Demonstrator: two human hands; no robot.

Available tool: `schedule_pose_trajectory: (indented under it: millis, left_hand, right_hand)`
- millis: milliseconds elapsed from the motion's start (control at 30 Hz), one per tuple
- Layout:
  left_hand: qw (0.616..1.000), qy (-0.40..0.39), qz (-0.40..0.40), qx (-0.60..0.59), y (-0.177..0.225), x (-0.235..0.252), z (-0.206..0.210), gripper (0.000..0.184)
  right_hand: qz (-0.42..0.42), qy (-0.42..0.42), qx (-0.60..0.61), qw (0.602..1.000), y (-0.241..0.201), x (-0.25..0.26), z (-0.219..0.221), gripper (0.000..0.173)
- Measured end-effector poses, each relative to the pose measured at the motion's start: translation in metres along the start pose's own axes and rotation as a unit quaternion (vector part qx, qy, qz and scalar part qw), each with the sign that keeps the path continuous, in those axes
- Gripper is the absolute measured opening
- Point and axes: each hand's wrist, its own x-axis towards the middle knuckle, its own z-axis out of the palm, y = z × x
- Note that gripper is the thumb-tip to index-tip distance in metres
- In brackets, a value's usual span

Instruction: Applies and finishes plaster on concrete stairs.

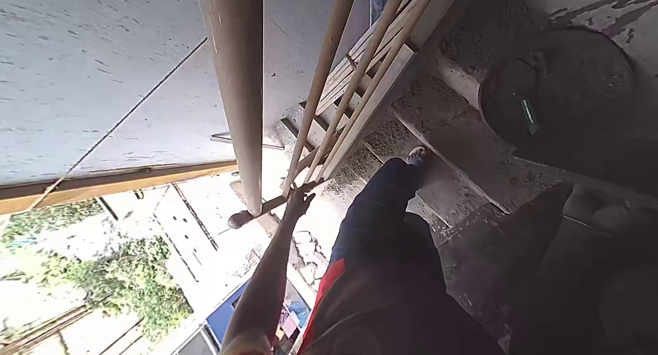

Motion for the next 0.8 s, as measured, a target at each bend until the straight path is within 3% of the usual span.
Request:
schedule_pose_trajectory:
  millis: [133, 200, 300, 367, 433, 533, 600, 667, 733, 800]
  left_hand:
    - [0.996, 0.050, 0.077, 0.017, -0.005, -0.013, 0.011, 0.037]
    - [0.976, 0.147, 0.139, 0.075, 0.007, -0.014, 0.001, 0.032]
    - [0.876, 0.365, 0.244, 0.200, 0.029, -0.018, -0.032, 0.030]
    - [0.816, 0.456, 0.253, 0.249, 0.041, -0.006, -0.057, 0.034]
    - [0.808, 0.463, 0.230, 0.283, 0.034, 0.017, -0.062, 0.048]
    - [0.868, 0.392, 0.207, 0.226, 0.013, 0.067, -0.051, 0.081]
    - [0.904, 0.365, 0.178, 0.131, 0.005, 0.092, -0.040, 0.086]
    - [0.890, 0.423, 0.158, 0.062, 0.002, 0.115, -0.027, 0.065]
    - [0.858, 0.488, 0.141, 0.080, 0.007, 0.125, -0.020, 0.069]
    - [0.827, 0.519, 0.187, 0.108, -0.005, 0.126, -0.018, 0.074]
  right_hand:
    - [0.024, 0.063, 0.020, 0.998, 0.049, -0.023, -0.043, 0.024]
    - [0.053, 0.088, 0.009, 0.995, 0.079, -0.040, -0.064, 0.021]
    - [0.096, 0.042, -0.005, 0.995, 0.125, -0.071, -0.116, 0.021]
    - [0.100, -0.009, 0.001, 0.995, 0.170, -0.087, -0.138, 0.023]
    - [0.113, -0.045, 0.002, 0.993, 0.214, -0.107, -0.144, 0.029]
    - [0.136, -0.049, 0.002, 0.990, 0.273, -0.142, -0.139, 0.039]
    - [0.157, -0.055, 0.001, 0.986, 0.316, -0.165, -0.138, 0.042]
    - [0.174, -0.063, 0.002, 0.983, 0.363, -0.185, -0.140, 0.046]
    - [0.182, -0.085, -0.019, 0.979, 0.402, -0.203, -0.132, 0.049]
    - [0.186, -0.119, -0.050, 0.974, 0.441, -0.229, -0.134, 0.057]
